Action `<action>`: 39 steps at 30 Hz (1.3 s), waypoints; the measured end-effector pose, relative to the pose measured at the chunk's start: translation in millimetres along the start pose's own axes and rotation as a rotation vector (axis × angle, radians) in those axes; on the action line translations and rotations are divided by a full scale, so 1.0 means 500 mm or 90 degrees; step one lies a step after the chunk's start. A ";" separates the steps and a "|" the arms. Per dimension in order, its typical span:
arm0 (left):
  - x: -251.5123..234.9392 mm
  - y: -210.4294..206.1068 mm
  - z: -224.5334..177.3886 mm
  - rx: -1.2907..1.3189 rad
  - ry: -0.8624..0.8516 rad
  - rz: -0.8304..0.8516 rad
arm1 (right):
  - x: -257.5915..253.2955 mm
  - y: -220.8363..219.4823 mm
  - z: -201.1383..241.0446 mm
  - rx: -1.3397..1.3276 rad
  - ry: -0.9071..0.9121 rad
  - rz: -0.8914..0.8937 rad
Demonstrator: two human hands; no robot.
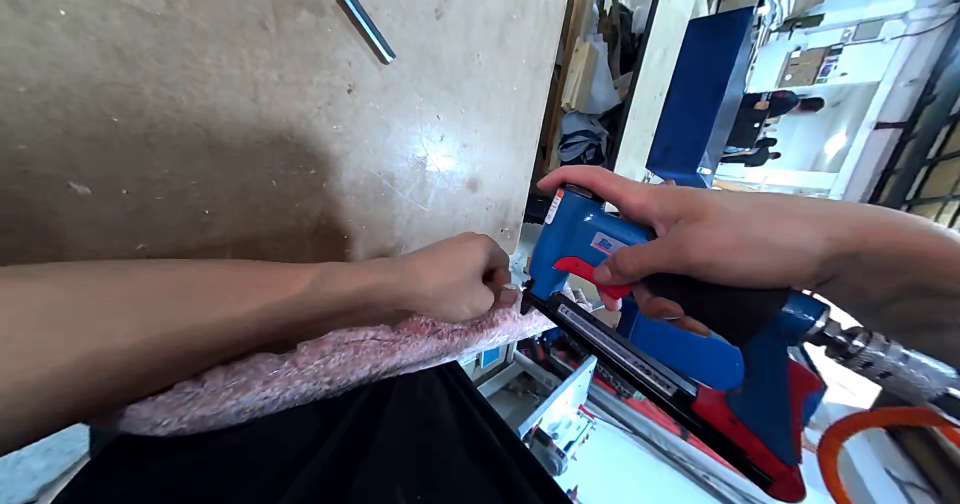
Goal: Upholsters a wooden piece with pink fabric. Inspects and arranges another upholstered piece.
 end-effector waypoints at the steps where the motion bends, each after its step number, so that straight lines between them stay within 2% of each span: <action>1: 0.000 -0.002 0.003 -0.018 -0.030 -0.004 | -0.005 -0.004 0.002 0.006 -0.009 0.001; 4: 0.000 -0.009 0.009 -0.020 -0.096 -0.003 | -0.007 -0.019 0.004 0.003 -0.036 -0.011; 14: 0.000 -0.010 0.014 0.006 -0.135 0.034 | -0.016 -0.060 0.050 -0.024 -0.015 0.010; 19: -0.009 -0.012 0.027 0.029 -0.233 0.030 | -0.012 -0.070 0.067 -0.009 -0.017 0.007; 28: 0.017 -0.005 0.001 0.282 -0.417 0.071 | -0.022 -0.092 0.102 0.013 0.014 0.043; 29: 0.016 -0.005 0.002 0.288 -0.406 0.076 | -0.022 -0.092 0.103 0.021 0.016 0.040; 31: 0.012 0.002 0.026 0.225 -0.297 0.093 | -0.018 -0.083 0.105 0.049 0.044 0.017; 34: 0.044 0.047 0.085 -0.075 -0.110 0.130 | -0.008 -0.047 0.106 0.221 0.160 -0.135; 37: 0.197 0.106 0.105 -0.133 0.012 0.103 | -0.026 -0.026 0.090 0.490 0.307 -0.360; 39: 0.326 0.130 0.109 -0.157 0.019 0.061 | -0.081 -0.032 0.071 0.540 0.363 -0.379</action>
Point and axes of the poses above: each hand's wrist, its own x-axis away from the middle knuckle, its own y-axis out of the back of the hand, z = x × y, the point moved 7 cm from there along -x, towards the middle knuckle, and after that the axes turned 2 degrees about -y, right-handed, at the moved point
